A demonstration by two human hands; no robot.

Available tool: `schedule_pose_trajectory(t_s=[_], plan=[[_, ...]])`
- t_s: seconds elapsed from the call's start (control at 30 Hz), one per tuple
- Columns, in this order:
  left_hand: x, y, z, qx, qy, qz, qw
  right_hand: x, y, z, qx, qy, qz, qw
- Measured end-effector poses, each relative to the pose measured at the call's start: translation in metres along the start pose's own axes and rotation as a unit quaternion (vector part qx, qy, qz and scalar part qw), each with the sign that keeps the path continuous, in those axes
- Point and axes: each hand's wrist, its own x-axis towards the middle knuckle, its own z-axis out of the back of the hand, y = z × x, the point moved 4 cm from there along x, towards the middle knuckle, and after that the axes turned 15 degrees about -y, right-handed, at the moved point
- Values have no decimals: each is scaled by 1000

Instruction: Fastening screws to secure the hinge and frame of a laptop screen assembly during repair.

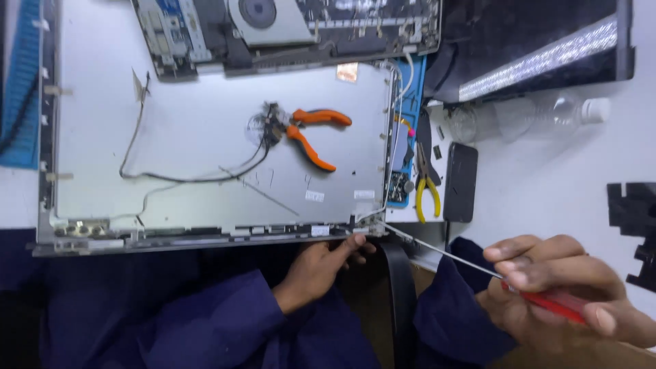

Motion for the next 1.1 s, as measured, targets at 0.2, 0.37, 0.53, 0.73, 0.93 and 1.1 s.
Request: schedule_pose_trajectory(t_s=[0.2,0.37,0.53,0.73,0.93,1.1], plan=[[-1,-9,2,2,10,16,1000,-12,-31,-5,97,-139,-55,984],[-20,-43,25,262,89,67,959,10,0,-34,-24,-39,65,997],[-49,-75,15,183,170,-369,895,-6,-16,-10,101,-61,-7,993],[-58,-149,24,146,68,-581,798,-2,-36,-18,271,46,-121,954],[-34,-151,-12,186,101,-629,748,-17,-58,1,400,47,-135,905],[-24,-150,-22,164,107,-631,751,-9,-37,-15,254,7,-46,966]])
